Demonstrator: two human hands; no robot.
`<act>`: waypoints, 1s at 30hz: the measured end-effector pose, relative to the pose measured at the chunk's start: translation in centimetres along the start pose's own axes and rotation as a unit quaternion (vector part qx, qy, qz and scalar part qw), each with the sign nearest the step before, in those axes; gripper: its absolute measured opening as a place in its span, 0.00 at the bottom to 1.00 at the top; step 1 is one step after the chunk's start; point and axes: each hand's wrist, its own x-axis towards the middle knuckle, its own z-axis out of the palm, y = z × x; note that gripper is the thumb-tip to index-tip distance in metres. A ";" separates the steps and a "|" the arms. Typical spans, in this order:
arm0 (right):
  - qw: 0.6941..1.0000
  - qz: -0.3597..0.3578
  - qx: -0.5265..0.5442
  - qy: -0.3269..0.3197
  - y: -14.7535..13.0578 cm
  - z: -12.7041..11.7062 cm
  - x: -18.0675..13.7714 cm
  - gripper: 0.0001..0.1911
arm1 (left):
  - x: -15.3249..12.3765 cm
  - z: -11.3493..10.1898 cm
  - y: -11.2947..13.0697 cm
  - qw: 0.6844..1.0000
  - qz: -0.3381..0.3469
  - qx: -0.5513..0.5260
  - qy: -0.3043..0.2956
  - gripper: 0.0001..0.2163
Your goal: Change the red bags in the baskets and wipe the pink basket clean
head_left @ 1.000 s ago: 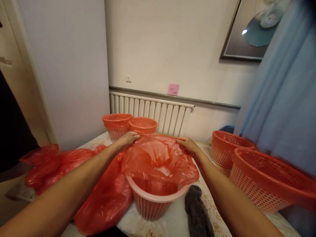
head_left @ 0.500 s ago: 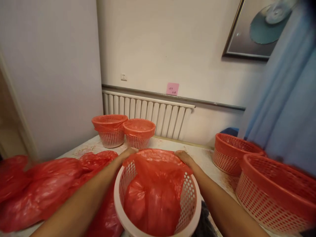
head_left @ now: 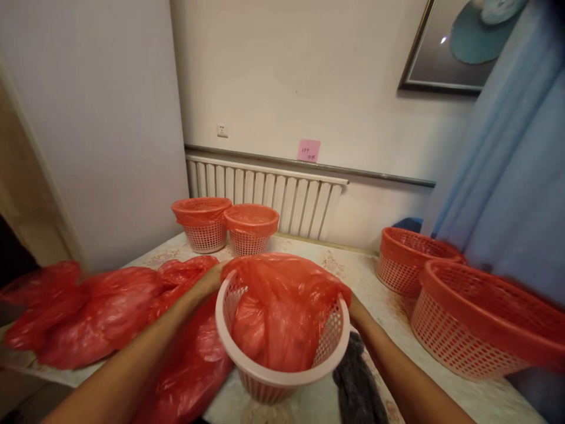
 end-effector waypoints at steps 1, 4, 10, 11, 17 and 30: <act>1.000 -0.010 -0.004 0.025 -0.5 -0.7 -0.3 0.18 | -0.4 -0.4 0.0 0.999 0.033 -0.002 0.018 0.15; 0.993 -0.070 -0.001 0.095 -2.6 -2.1 -1.6 0.22 | -2.2 -1.8 0.1 0.989 0.136 0.005 0.053 0.21; 0.926 -0.309 -0.209 0.051 -6.8 -0.8 -5.8 0.28 | -4.9 -1.6 0.7 0.922 0.290 0.249 0.061 0.29; 0.904 -0.337 -0.258 0.057 -7.2 -0.3 -6.5 0.24 | -5.2 -1.2 0.8 0.900 0.316 0.289 0.077 0.24; 0.855 -0.400 -0.314 0.106 -7.4 1.3 -9.7 0.09 | -6.9 0.6 0.0 0.833 0.395 0.358 0.147 0.08; 0.841 -0.348 -0.400 0.111 -8.7 1.6 -6.6 0.10 | -4.3 2.1 1.3 0.783 0.389 0.446 0.193 0.06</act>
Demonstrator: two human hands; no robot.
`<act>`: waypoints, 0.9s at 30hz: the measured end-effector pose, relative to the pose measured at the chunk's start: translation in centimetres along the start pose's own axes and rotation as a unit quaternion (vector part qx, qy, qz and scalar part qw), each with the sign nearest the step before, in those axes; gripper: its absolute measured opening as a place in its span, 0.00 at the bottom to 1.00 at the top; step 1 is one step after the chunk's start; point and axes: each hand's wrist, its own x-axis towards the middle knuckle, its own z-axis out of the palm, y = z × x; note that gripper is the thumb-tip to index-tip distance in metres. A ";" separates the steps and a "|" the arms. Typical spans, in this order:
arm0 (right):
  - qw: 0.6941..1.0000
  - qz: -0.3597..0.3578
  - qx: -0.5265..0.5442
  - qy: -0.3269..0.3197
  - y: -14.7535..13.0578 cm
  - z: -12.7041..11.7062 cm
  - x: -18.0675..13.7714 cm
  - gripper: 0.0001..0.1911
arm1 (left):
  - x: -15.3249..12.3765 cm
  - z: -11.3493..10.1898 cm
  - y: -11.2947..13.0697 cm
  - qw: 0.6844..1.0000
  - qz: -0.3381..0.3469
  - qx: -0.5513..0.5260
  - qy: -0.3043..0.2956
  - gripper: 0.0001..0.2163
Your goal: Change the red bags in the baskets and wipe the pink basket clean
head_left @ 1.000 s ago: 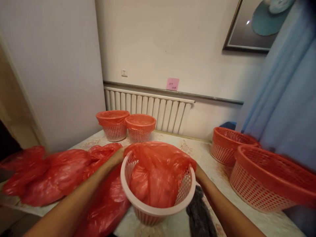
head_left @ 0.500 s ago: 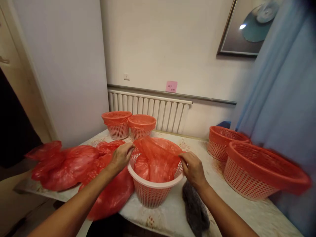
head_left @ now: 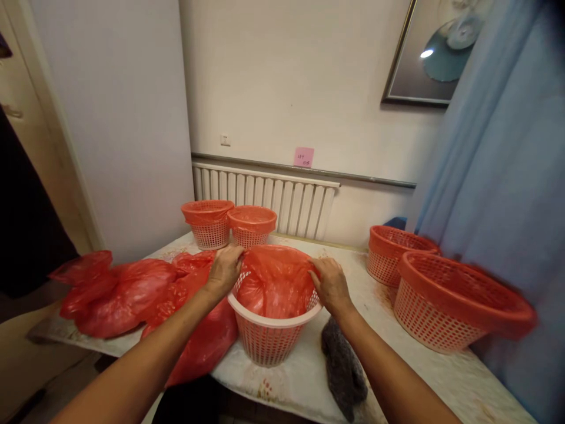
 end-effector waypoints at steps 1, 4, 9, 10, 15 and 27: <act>1.000 0.002 0.023 -0.006 0.0 0.1 -0.2 0.08 | -0.4 -0.2 0.0 1.000 0.005 -0.005 -0.001 0.07; 0.995 -0.004 0.097 0.000 -0.2 -0.3 -1.8 0.08 | -2.3 -1.6 -0.1 1.000 0.017 -0.017 0.010 0.08; 0.988 -0.020 0.147 0.033 -1.3 -1.9 -5.9 0.06 | -6.6 -4.1 0.3 0.995 0.069 -0.041 0.051 0.08; 0.987 -0.021 0.153 0.036 -1.7 -2.1 -6.7 0.06 | -7.4 -4.3 0.6 0.995 0.074 -0.041 0.055 0.08; 0.985 -0.020 0.170 0.027 -3.6 -2.0 -10.0 0.07 | -11.5 -3.4 1.9 0.995 0.070 -0.026 0.064 0.10; 0.983 0.097 0.157 -0.021 -4.9 3.8 -15.1 0.10 | -16.2 2.9 3.4 0.994 -0.082 -0.056 0.052 0.12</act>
